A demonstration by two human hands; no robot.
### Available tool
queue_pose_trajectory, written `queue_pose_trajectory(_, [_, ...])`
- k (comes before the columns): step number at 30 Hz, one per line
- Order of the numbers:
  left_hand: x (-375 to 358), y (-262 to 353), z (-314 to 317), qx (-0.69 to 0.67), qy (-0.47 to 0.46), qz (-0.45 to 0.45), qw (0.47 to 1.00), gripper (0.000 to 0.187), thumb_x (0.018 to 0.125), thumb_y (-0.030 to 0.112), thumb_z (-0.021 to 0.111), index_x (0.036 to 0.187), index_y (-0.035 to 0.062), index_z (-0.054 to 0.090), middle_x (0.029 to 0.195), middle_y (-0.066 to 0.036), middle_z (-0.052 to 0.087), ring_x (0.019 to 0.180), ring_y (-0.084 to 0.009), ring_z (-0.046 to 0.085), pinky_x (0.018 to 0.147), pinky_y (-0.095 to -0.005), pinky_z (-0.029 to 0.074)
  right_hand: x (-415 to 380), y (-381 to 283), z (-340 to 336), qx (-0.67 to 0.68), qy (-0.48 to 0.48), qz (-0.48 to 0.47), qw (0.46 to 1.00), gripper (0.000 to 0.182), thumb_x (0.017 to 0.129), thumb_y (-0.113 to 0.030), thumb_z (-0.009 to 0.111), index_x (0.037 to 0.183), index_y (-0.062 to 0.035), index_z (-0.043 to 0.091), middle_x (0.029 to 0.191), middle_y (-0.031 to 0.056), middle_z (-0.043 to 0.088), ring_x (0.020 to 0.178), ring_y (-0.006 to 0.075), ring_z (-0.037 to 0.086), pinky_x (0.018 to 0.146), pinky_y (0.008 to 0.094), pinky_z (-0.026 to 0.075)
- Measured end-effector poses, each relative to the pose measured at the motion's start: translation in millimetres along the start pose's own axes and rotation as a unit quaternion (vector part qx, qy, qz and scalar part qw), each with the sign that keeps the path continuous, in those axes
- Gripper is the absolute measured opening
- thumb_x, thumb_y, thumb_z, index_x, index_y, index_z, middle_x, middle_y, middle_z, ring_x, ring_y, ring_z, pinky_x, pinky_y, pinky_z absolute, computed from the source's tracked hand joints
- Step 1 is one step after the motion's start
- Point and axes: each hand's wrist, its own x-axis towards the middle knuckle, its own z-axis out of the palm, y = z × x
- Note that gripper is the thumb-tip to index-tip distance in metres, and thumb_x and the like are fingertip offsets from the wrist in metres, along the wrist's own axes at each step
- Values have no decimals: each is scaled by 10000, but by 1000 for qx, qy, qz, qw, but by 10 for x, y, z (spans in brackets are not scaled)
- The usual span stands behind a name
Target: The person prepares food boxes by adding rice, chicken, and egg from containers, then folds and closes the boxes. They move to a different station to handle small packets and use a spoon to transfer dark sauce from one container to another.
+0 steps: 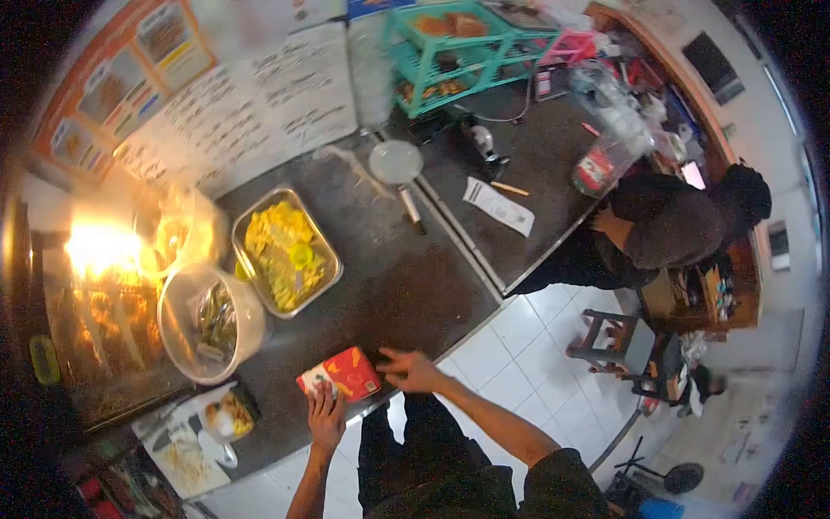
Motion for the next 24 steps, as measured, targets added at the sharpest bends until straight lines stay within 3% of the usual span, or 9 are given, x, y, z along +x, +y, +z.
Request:
queue_pose_trajectory(1, [66,13,-20,0,-5,-5,1000,351,889,216,684,1205,66,660,1477,-211,461,1418,-393,368,1153,-601,241,155,68,-307,54,124,23,990,261,842,-211,716,1079,-104,744,1185,161,692,1082,313,678,912,397,537])
queue_pose_trajectory(4, [227,154,-20,-29,-1,-43,999,358,891,172,670,1232,64,654,1470,-204,472,1405,-404,387,1150,-587,261,639,399,-1678,-91,447,121,882,125,872,-146,696,883,-23,722,899,161,729,786,253,724,712,353,558])
queue_pose_trajectory(5, [294,210,-46,-36,5,-53,998,365,888,165,671,1239,65,653,1470,-203,472,1402,-408,389,1150,-575,272,804,774,-2167,-96,541,49,834,143,871,-155,701,935,-29,721,836,162,718,753,264,720,686,368,552])
queue_pose_trajectory(8, [454,288,-57,-58,-9,-98,993,477,849,138,700,1313,83,605,1471,-201,470,1395,-421,394,1130,-521,342,1148,1591,-3490,-186,592,106,777,537,801,-279,779,1246,-29,613,1141,195,646,1049,337,610,880,433,477])
queue_pose_trajectory(9, [521,336,-110,-67,-18,-115,991,505,838,135,707,1327,86,592,1468,-202,473,1393,-421,396,1125,-515,353,1240,1498,-3861,-218,566,154,780,642,819,-418,749,1309,-40,579,1213,213,612,1130,365,577,956,454,455])
queue_pose_trajectory(12, [582,335,-101,-54,-35,-123,990,593,803,149,726,1366,88,551,1457,-205,478,1380,-433,406,1106,-521,378,1536,1679,-4547,-203,464,291,812,738,829,-554,691,1341,-39,564,1304,229,575,1194,373,555,1020,466,431])
queue_pose_trajectory(15, [581,303,-85,-50,-53,-140,988,589,789,165,733,1347,85,564,1456,-207,473,1349,-459,425,1087,-528,392,1822,2106,-4905,-84,372,361,851,652,823,-599,677,1046,11,725,1084,213,698,1087,290,631,975,385,443])
queue_pose_trajectory(18, [590,297,-89,-16,-71,-132,989,606,812,224,736,1374,93,551,1461,-221,465,1349,-479,420,1046,-510,434,1913,1684,-4913,-57,314,339,885,509,853,-484,710,902,22,753,958,170,730,998,263,649,942,381,461])
queue_pose_trajectory(24, [637,352,-86,-20,-55,-150,987,528,841,209,667,1349,96,576,1410,-232,502,1301,-485,465,1015,-517,462,1578,1593,-4635,169,511,223,813,248,884,-213,733,898,35,739,884,90,709,885,144,650,781,284,507])
